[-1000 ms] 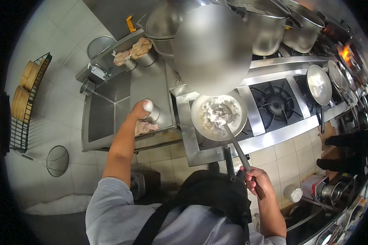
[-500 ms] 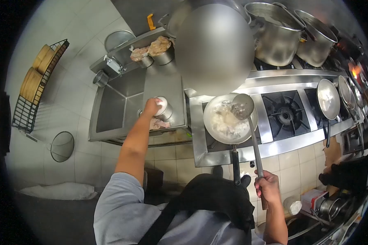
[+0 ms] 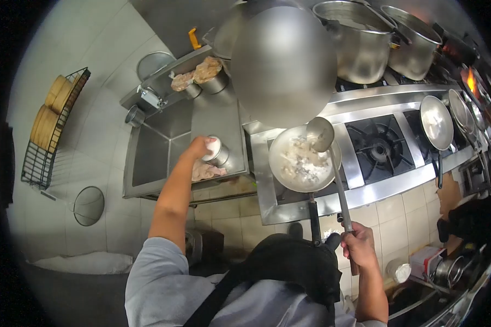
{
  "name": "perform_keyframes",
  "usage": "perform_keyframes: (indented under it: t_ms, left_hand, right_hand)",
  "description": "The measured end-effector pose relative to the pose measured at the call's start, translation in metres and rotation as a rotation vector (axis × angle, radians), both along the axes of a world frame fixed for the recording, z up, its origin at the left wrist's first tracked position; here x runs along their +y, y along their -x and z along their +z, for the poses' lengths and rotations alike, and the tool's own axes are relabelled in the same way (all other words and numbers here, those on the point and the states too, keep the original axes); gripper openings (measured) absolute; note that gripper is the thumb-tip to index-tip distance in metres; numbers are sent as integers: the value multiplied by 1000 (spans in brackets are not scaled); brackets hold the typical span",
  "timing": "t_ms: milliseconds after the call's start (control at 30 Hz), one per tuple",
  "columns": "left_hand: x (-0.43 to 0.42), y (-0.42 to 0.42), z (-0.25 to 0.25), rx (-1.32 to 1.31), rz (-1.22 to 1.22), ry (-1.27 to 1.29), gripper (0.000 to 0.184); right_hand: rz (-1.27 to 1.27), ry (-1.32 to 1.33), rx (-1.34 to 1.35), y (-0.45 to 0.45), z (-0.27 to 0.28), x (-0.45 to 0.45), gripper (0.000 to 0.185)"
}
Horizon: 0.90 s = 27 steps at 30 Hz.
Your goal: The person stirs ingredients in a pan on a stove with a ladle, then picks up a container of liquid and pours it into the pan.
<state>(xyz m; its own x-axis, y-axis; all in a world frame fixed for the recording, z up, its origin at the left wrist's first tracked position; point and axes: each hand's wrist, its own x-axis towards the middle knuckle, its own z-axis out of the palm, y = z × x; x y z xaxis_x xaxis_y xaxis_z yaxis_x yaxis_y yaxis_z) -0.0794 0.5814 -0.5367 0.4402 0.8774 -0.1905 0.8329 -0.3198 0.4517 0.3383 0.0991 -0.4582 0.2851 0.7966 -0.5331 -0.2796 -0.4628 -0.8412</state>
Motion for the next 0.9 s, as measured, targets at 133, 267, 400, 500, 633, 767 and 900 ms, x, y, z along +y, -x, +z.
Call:
perform_keyframes:
  t_ms: [133, 267, 400, 500, 633, 767, 900]
  left_hand:
    - [2, -11, -5, 179, -146, -91, 71]
    - [19, 4, -35, 121, -163, -179, 75]
    - [7, -13, -10, 148, -85, -40, 71]
    - [6, -9, -18, 96, -28, -36, 72]
    - [5, -11, -24, 73, -25, -98, 69]
    - [0, -16, -25, 52, 11, -148, 64]
    - [-7, -22, -25, 23, 19, -256, 53]
  right_hand:
    - [30, 17, -62, -1, -5, 0, 24]
    - [110, 71, -257, -1, -15, -1, 13]
    - [183, 99, -477, 1, -39, -3, 12]
    - [213, 141, -446, 4, -44, -2, 13]
    - [20, 119, 166, 8, -46, -1, 21]
    - [-125, 90, 775, -1, -43, 0, 31]
    - [-120, 82, 667, 5, -31, -4, 30]
